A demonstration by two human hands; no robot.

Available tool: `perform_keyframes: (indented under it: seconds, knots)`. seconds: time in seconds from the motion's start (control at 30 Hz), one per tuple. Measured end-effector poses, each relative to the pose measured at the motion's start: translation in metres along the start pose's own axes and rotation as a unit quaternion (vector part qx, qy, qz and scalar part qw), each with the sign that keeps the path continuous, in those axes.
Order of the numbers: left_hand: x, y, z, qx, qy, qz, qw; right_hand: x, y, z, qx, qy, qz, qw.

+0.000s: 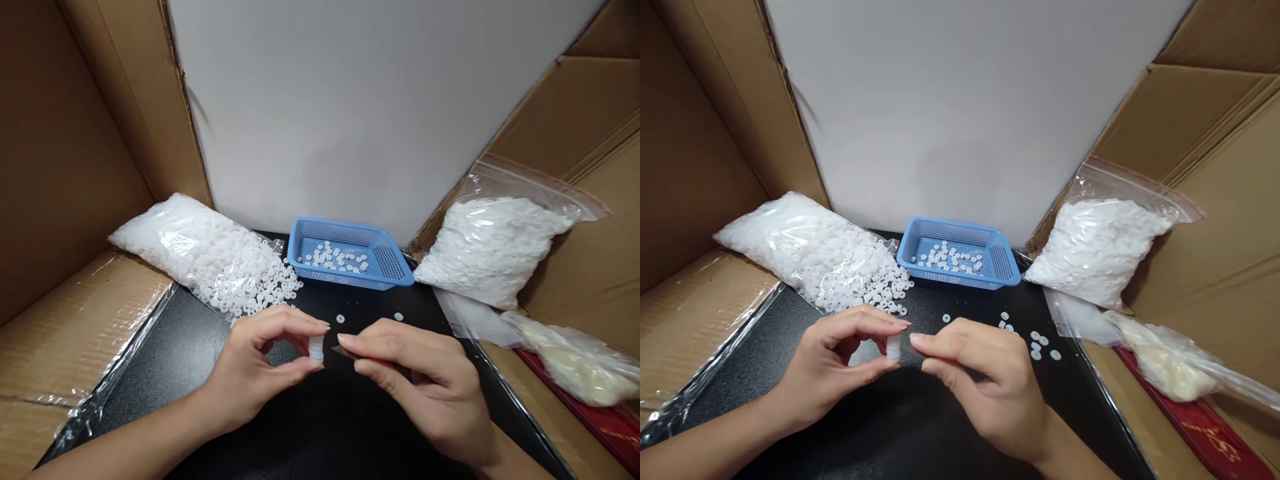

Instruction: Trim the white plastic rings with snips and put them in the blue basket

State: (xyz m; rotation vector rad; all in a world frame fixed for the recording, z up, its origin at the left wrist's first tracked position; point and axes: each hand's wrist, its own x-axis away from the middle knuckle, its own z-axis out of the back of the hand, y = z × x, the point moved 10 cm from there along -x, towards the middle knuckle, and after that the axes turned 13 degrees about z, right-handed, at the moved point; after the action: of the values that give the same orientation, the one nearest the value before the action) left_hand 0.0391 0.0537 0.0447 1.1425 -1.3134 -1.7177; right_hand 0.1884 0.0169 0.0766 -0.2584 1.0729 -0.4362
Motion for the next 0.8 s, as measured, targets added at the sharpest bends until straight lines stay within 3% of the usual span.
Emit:
perform_keyframes:
  seconds: [0.1,0.43,0.8]
  knots:
    - [0.002,0.008,0.003,-0.025,0.008,-0.046,0.999,-0.001,0.002,-0.005,-0.037,-0.022,-0.010,0.999]
    - [0.001,0.008,-0.001,-0.046,-0.002,-0.033,0.998,-0.002,-0.002,-0.005,0.008,-0.028,0.016,0.999]
    - [0.003,0.020,-0.004,-0.119,-0.007,-0.079,0.990,-0.002,-0.005,-0.007,0.002,-0.025,0.032,0.999]
